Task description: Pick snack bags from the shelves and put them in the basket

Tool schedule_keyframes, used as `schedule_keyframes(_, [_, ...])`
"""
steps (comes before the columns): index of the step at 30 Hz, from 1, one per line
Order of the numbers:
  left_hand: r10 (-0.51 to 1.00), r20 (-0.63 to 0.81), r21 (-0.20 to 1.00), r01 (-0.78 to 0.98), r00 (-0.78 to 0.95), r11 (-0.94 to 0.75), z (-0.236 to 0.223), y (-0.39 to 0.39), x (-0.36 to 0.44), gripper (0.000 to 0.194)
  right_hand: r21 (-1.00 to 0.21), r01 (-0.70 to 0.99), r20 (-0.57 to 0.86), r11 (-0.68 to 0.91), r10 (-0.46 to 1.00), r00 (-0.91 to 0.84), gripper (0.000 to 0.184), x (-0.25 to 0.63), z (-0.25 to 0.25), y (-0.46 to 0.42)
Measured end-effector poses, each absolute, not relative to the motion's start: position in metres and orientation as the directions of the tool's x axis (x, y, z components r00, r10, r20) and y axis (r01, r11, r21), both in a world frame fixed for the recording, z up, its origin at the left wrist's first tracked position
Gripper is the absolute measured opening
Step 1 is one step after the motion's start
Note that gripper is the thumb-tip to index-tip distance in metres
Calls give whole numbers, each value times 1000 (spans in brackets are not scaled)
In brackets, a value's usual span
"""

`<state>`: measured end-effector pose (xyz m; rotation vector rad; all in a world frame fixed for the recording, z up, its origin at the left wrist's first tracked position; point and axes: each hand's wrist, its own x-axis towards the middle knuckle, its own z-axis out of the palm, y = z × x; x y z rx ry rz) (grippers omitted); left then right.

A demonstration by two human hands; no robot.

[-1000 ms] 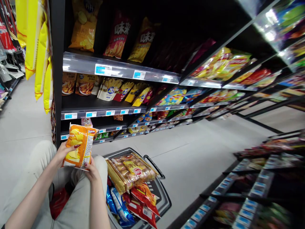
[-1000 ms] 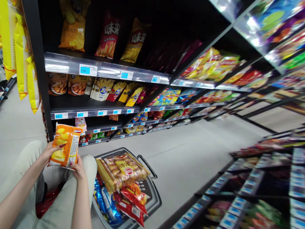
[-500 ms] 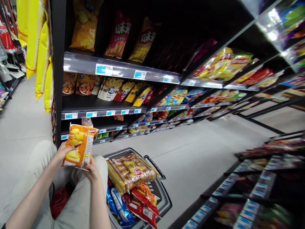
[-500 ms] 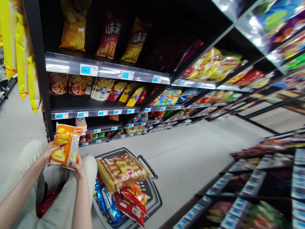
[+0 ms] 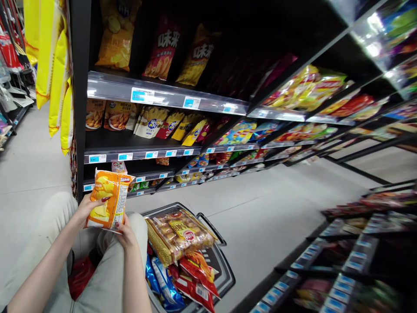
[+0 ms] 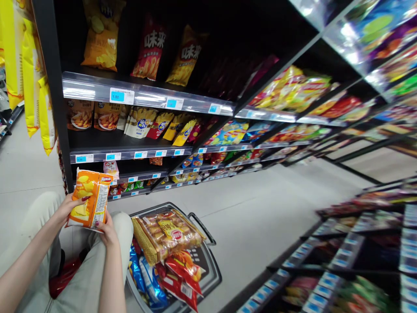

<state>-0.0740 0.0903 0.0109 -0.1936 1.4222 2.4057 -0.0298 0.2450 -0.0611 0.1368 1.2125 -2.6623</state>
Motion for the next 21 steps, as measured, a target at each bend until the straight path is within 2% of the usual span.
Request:
schedule_keyframes(8, [222,-289,814,-361,-931,-455,12,90,-74,47,-738,230,-170,-635,-154,-973,54,-30,-62,245])
schedule_keyframes(12, [226,-299,795,-373,-927,-479,12,91,-73,45,-737,228,-172,-636,-150,-974,59,-29,-61,245])
schedule_keyframes(17, [216,-342,719,-403,-914,-566,9,90,-73,45,-698,193,-166,-690,-107,-980,53,-30,-59,248])
schedule_keyframes(21, [225,-401,632,-446,-888,-634,4,88,-77,44,-637,117,-147,-762,-29,-989,57,-35,-57,254])
